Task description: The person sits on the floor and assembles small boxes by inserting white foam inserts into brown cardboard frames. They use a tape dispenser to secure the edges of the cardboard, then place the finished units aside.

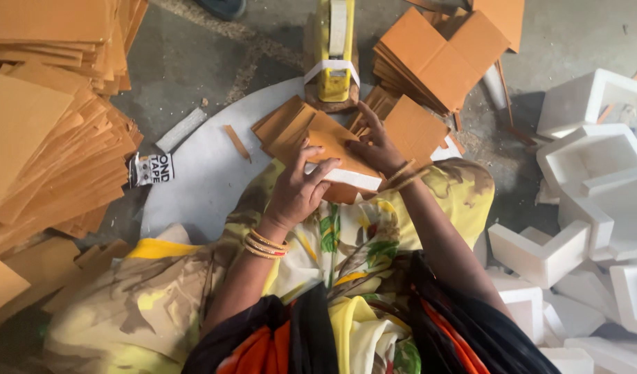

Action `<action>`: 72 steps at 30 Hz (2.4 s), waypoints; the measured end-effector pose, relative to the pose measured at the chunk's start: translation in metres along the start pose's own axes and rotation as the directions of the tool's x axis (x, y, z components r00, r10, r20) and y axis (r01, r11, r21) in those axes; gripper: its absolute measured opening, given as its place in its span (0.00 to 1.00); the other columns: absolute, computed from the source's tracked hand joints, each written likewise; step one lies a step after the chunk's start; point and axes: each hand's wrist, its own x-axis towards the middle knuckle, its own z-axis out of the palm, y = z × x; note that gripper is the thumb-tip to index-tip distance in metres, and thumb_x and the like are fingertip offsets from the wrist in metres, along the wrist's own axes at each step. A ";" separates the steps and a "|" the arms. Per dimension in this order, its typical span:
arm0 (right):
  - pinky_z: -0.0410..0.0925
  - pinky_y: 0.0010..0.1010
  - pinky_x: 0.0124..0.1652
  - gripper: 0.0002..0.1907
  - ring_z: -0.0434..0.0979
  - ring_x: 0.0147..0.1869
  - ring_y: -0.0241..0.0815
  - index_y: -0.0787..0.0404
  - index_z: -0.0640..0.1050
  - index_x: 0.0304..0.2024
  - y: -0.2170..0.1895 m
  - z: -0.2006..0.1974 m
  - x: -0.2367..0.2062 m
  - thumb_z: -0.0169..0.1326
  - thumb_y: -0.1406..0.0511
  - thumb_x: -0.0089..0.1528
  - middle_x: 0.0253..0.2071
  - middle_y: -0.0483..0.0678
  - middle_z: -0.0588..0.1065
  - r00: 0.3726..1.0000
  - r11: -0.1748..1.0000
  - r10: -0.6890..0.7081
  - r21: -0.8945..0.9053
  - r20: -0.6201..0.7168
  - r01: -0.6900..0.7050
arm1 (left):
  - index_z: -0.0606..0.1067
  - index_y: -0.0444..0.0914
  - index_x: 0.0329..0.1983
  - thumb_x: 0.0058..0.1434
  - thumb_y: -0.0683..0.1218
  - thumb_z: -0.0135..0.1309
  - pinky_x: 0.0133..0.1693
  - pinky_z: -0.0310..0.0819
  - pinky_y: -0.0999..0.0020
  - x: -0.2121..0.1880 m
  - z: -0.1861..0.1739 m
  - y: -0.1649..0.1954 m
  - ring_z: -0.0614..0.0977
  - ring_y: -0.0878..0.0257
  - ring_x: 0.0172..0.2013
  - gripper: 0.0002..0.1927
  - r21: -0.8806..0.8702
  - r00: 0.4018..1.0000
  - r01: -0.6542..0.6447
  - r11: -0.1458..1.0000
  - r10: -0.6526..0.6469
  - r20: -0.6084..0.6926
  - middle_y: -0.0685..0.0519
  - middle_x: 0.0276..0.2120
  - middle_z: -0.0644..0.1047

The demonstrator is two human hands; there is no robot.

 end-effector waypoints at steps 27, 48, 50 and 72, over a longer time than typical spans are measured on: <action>0.70 0.48 0.44 0.22 0.78 0.47 0.62 0.62 0.76 0.50 -0.089 -0.014 0.010 0.66 0.64 0.55 0.41 0.56 0.78 0.939 0.701 -0.335 -0.643 0.082 0.307 | 0.55 0.41 0.74 0.50 0.60 0.71 0.48 0.77 0.57 0.030 0.007 -0.062 0.80 0.51 0.49 0.54 -0.547 0.833 0.534 0.644 -0.512 0.210 0.45 0.54 0.75; 0.69 0.23 0.33 0.15 0.74 0.35 0.30 0.64 0.82 0.45 -0.042 -0.030 0.141 0.55 0.58 0.69 0.34 0.42 0.78 0.992 0.993 0.118 -0.023 -0.053 -0.119 | 0.75 0.43 0.54 0.57 0.49 0.67 0.45 0.76 0.59 0.082 0.014 -0.062 0.81 0.51 0.45 0.23 -0.144 0.937 0.344 0.928 -0.349 -0.004 0.48 0.46 0.75; 0.68 0.23 0.32 0.13 0.73 0.33 0.31 0.65 0.80 0.42 -0.044 -0.030 0.138 0.57 0.60 0.69 0.33 0.43 0.78 0.989 0.990 0.138 0.024 -0.062 -0.137 | 0.75 0.45 0.55 0.57 0.50 0.67 0.44 0.76 0.59 0.081 0.016 -0.063 0.81 0.51 0.45 0.23 -0.131 0.915 0.402 0.906 -0.402 0.022 0.48 0.47 0.75; 0.65 0.26 0.26 0.19 0.71 0.25 0.32 0.69 0.76 0.34 0.017 0.040 0.023 0.68 0.60 0.61 0.26 0.46 0.75 0.879 0.973 0.171 0.218 -0.444 -0.079 | 0.76 0.49 0.55 0.63 0.51 0.63 0.43 0.78 0.55 0.087 0.019 -0.066 0.82 0.48 0.42 0.18 -0.163 0.911 0.409 0.898 -0.411 0.023 0.46 0.44 0.72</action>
